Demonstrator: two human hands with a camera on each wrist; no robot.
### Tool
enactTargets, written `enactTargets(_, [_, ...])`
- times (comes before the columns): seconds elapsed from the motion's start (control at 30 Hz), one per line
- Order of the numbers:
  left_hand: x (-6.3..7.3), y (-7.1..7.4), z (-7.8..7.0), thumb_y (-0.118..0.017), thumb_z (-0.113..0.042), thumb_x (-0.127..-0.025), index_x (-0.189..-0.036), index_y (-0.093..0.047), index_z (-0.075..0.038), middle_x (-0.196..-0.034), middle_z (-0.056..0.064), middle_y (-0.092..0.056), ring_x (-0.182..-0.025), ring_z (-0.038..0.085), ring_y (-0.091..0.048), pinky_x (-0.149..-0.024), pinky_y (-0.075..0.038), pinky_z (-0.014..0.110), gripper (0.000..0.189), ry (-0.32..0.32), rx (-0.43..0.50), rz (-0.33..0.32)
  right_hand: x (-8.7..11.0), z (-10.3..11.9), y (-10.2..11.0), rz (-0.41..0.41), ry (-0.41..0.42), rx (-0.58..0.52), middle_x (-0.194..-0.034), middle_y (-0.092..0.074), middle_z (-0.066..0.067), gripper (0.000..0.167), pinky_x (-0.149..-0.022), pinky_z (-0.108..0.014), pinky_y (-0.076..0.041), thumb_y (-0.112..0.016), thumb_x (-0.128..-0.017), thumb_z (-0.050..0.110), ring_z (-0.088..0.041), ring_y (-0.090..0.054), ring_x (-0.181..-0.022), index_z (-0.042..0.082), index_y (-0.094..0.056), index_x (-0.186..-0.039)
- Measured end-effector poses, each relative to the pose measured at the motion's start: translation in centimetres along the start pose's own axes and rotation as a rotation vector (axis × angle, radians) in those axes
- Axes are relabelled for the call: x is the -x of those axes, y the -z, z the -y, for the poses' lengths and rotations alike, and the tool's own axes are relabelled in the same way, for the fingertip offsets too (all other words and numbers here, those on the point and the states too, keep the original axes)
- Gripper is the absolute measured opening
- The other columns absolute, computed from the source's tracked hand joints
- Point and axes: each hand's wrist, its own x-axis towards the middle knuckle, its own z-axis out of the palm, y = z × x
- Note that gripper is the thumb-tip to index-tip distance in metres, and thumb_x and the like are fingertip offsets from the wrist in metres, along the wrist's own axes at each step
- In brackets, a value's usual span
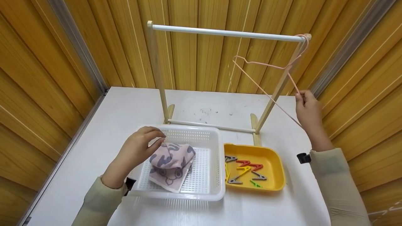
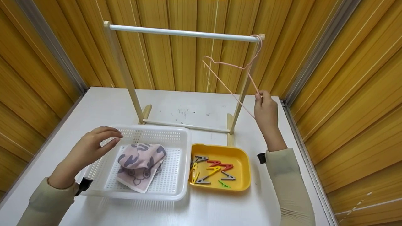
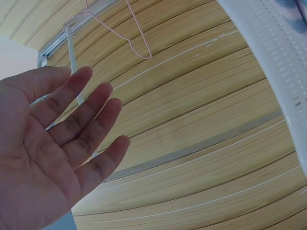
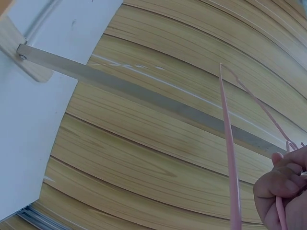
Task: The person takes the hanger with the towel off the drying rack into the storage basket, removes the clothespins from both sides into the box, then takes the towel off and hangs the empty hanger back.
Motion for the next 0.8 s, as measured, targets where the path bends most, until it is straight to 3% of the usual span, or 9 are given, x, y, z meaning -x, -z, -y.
enactTargets(0.3, [0.1,-0.5,0.4,-0.074,-0.007,-0.091,-0.100,-0.077,-0.005,-0.106,0.011,-0.075,-0.105,0.030,-0.070,-0.087,-0.060,0.045,0.009,0.022,0.001,0.014,-0.2,-0.4,-0.5,-0.023,0.010,0.020,-0.087,-0.056,-0.016,0.032,-0.058,-0.015,-0.031,-0.049,-0.108,0.017,-0.005,-0.039,-0.068,-0.009,-0.060,-0.122])
enactTargets(0.63, [0.0,-1.1,0.5,-0.074,-0.007,-0.092,-0.100,-0.076,-0.004,-0.105,0.013,-0.075,-0.103,0.032,-0.071,-0.088,-0.060,0.047,0.009,0.030,0.004,0.047,-0.7,-0.7,-1.0,-0.078,0.078,0.065,-0.099,-0.069,-0.033,0.030,-0.059,-0.013,-0.028,-0.052,-0.107,0.014,-0.031,-0.051,-0.076,-0.008,-0.065,-0.120])
enactTargets(0.8, [-0.3,-1.6,0.7,-0.072,-0.009,-0.093,-0.103,-0.076,-0.003,-0.108,0.014,-0.075,-0.106,0.035,-0.070,-0.091,-0.059,0.050,0.012,0.035,0.015,0.073,-0.9,-0.7,-0.5,-0.016,0.019,0.122,-0.101,-0.068,-0.033,0.037,-0.064,-0.025,-0.036,-0.048,-0.109,0.020,-0.037,-0.055,-0.081,-0.006,-0.060,-0.132])
